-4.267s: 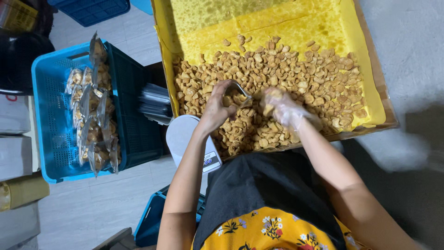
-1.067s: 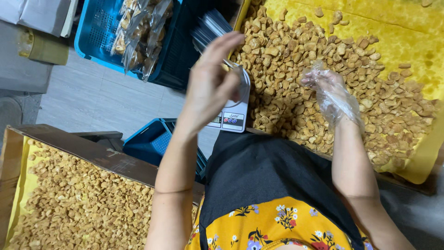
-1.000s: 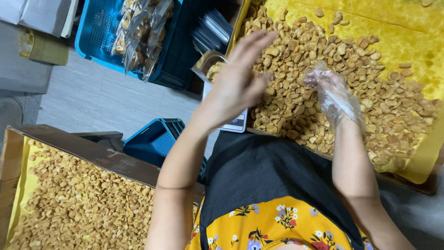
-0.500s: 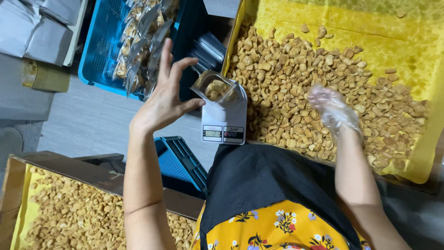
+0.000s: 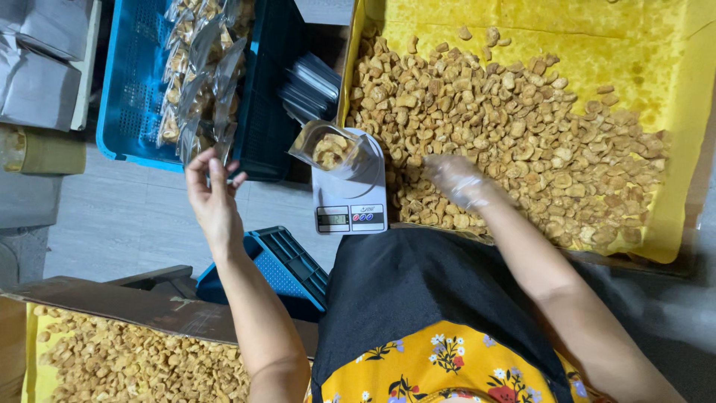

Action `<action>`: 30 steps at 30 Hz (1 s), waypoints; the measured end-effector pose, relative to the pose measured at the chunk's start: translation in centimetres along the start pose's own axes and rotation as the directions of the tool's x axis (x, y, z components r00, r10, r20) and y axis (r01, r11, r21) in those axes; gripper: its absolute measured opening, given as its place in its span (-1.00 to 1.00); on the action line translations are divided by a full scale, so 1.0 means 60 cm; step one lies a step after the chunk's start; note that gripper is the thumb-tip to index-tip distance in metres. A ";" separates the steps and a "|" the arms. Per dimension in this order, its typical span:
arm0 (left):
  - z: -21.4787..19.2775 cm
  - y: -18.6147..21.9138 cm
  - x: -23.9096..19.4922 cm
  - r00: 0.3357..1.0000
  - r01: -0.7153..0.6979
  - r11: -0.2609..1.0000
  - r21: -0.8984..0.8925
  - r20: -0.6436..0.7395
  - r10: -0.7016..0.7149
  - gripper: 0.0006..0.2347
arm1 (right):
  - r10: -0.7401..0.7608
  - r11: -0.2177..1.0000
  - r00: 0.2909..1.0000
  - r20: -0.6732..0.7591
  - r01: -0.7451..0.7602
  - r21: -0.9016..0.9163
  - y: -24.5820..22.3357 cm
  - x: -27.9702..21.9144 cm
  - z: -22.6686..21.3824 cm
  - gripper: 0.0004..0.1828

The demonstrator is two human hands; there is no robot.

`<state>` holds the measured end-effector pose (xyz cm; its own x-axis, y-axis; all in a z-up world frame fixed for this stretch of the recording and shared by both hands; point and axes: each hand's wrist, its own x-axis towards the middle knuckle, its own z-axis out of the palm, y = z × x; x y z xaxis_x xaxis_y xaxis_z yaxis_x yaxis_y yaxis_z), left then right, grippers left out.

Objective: The person fills small plastic bags with food pieces from a large tray, weighing each bag on a digital scale and then placing the filled bags into a blue crate.

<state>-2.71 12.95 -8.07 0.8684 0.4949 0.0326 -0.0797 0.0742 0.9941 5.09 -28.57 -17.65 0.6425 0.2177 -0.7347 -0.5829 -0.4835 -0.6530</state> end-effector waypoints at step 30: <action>0.143 0.165 -0.024 0.759 -0.471 0.736 0.486 0.648 0.058 -0.40 | -0.954 0.045 0.196 0.226 0.840 -0.540 -0.334 -0.176 -0.054 -0.62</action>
<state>-0.56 5.53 2.60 0.9720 -0.1809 0.1499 -0.2298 -0.5993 0.7669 11.58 -23.93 3.76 0.5696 0.6959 0.4374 0.7826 -0.2966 -0.5473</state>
